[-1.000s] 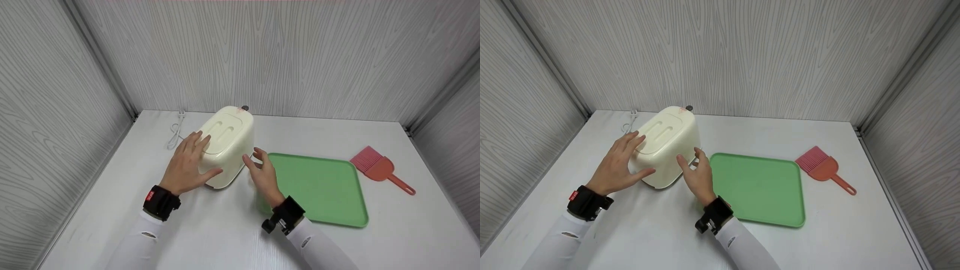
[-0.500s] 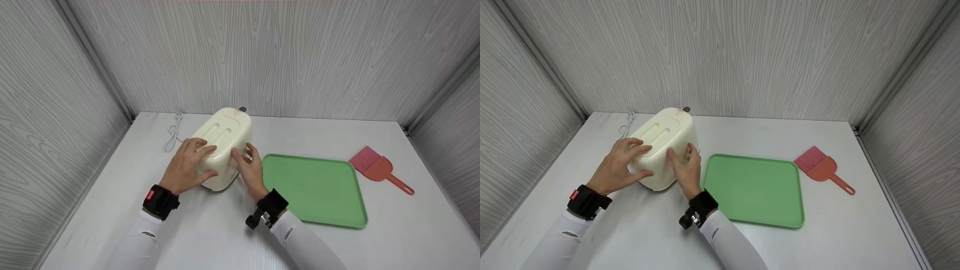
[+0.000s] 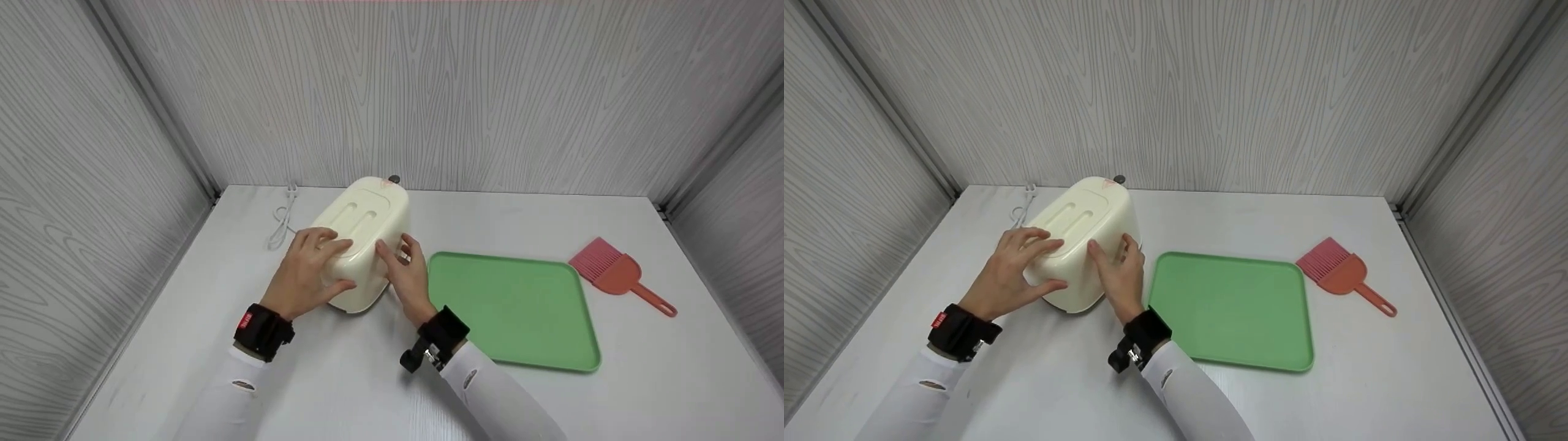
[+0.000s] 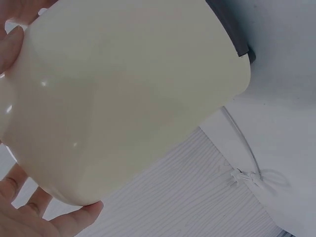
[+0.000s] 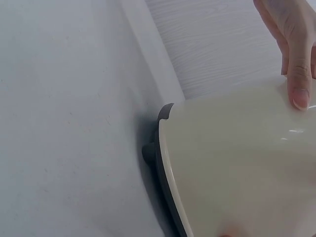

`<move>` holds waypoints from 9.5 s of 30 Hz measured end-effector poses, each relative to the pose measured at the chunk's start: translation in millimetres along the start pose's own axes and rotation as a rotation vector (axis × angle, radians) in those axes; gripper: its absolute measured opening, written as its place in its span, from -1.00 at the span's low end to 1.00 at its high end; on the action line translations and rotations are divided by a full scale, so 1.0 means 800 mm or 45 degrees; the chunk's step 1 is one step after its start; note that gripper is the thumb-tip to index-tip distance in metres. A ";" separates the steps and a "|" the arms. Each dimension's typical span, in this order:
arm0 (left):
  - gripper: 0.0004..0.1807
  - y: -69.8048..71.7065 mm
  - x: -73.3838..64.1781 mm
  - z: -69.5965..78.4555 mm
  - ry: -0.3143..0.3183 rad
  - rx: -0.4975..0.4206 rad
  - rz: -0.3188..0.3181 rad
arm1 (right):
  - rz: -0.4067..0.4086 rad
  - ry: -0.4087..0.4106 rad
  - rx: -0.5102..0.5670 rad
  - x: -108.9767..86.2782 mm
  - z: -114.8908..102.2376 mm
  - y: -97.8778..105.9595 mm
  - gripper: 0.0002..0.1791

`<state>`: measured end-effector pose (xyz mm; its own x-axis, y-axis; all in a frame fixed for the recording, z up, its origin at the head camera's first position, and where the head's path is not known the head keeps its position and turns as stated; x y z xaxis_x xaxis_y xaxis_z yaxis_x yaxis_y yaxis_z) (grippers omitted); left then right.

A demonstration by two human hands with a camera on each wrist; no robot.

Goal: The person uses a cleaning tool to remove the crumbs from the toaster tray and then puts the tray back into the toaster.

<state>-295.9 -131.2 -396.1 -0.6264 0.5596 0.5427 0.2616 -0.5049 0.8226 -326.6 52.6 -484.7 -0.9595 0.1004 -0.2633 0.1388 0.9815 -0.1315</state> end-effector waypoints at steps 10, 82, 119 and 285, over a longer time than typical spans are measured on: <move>-0.22 0.002 -0.001 0.009 0.006 0.062 0.041 | -0.019 -0.049 0.004 0.007 -0.002 -0.002 -0.10; -0.03 -0.011 -0.048 0.024 0.217 -0.216 0.290 | -0.217 0.010 -0.225 -0.022 -0.023 0.019 -0.29; -0.06 -0.015 -0.065 -0.002 0.410 -0.402 0.391 | -0.395 0.087 -0.271 -0.028 -0.025 -0.004 -0.23; -0.29 0.002 -0.017 0.034 0.029 0.357 0.117 | -0.145 -0.515 0.134 -0.127 0.133 -0.008 -0.76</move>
<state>-266.9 -121.3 -397.7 -0.6062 0.5033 0.6157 0.5086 -0.3498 0.7867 -204.1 19.1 -559.2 -0.7997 -0.1000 -0.5921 0.0818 0.9587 -0.2724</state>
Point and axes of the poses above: each hand's wrist, its own x-axis towards the middle knuckle, its own y-axis out of the back of the hand, z = x × y, the point moved 7 cm from there along x, towards the middle knuckle, and after that the axes turned 10 degrees about -y, right-handed, at the moved point
